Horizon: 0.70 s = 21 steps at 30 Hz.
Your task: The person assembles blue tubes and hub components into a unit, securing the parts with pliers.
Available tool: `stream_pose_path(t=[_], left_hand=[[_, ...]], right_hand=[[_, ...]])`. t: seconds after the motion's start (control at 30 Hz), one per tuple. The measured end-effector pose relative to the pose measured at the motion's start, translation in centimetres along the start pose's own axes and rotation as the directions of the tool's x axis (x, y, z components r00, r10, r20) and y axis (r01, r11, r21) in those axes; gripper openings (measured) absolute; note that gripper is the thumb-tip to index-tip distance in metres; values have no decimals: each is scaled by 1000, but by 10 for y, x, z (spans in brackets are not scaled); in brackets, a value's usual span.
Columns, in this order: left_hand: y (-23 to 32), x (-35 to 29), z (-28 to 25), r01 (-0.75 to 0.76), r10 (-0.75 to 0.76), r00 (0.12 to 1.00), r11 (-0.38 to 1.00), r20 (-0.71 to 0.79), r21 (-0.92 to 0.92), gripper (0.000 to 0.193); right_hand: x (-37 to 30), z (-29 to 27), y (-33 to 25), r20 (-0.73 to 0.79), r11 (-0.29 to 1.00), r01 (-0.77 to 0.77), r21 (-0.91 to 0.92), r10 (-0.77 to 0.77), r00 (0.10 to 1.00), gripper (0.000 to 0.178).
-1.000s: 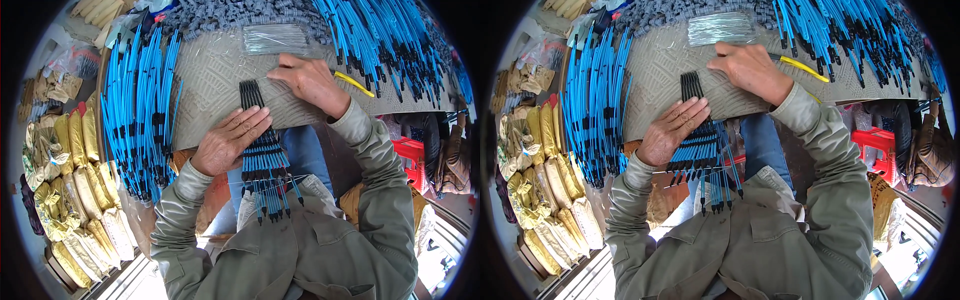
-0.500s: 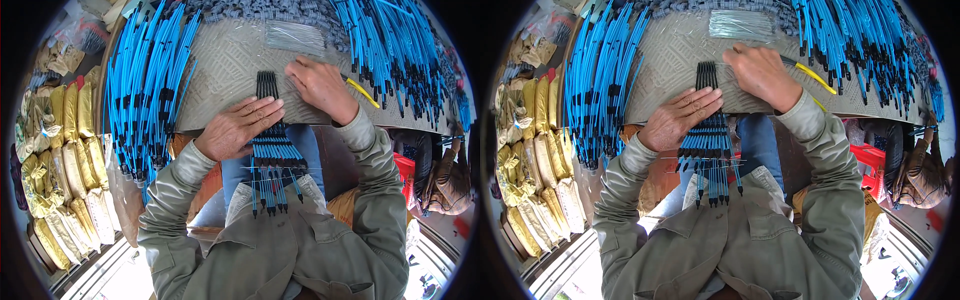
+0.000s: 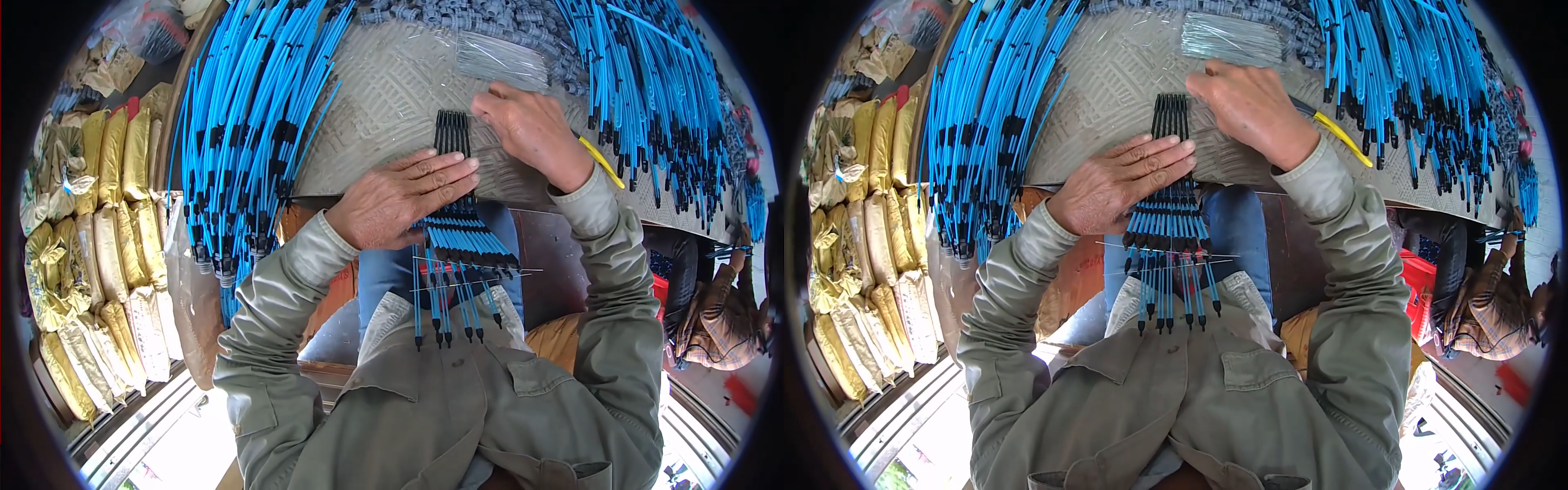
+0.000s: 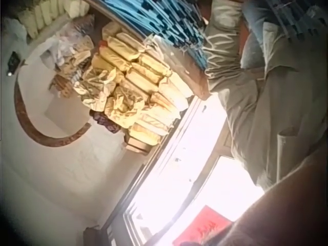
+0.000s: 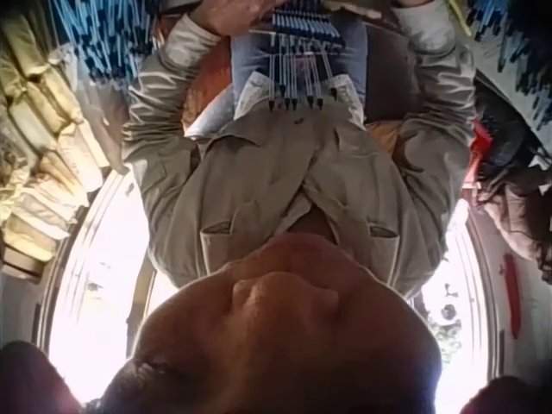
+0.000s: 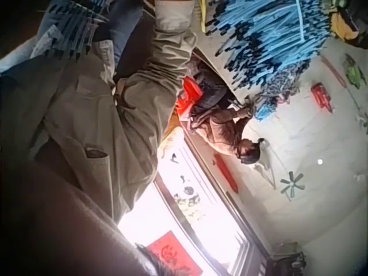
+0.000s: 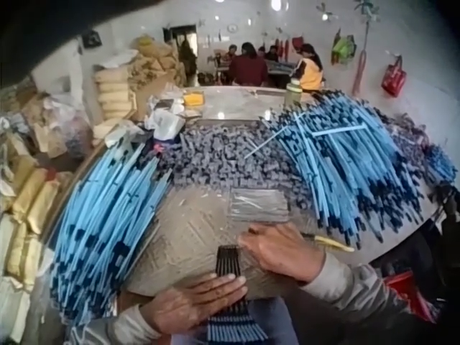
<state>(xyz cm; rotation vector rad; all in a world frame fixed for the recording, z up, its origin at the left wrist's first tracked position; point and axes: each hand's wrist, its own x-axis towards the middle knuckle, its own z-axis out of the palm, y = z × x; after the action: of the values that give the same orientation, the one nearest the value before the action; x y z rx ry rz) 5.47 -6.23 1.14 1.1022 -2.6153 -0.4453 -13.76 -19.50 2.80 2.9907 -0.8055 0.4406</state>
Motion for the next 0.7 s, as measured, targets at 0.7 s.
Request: stream_pose_path(t=[0.7], left_hand=[[-2,-2,8,-30,26,997,998,-73,-56,93]], right_hand=[[5,5,-8,-96,962,59,266,-35,995,5]])
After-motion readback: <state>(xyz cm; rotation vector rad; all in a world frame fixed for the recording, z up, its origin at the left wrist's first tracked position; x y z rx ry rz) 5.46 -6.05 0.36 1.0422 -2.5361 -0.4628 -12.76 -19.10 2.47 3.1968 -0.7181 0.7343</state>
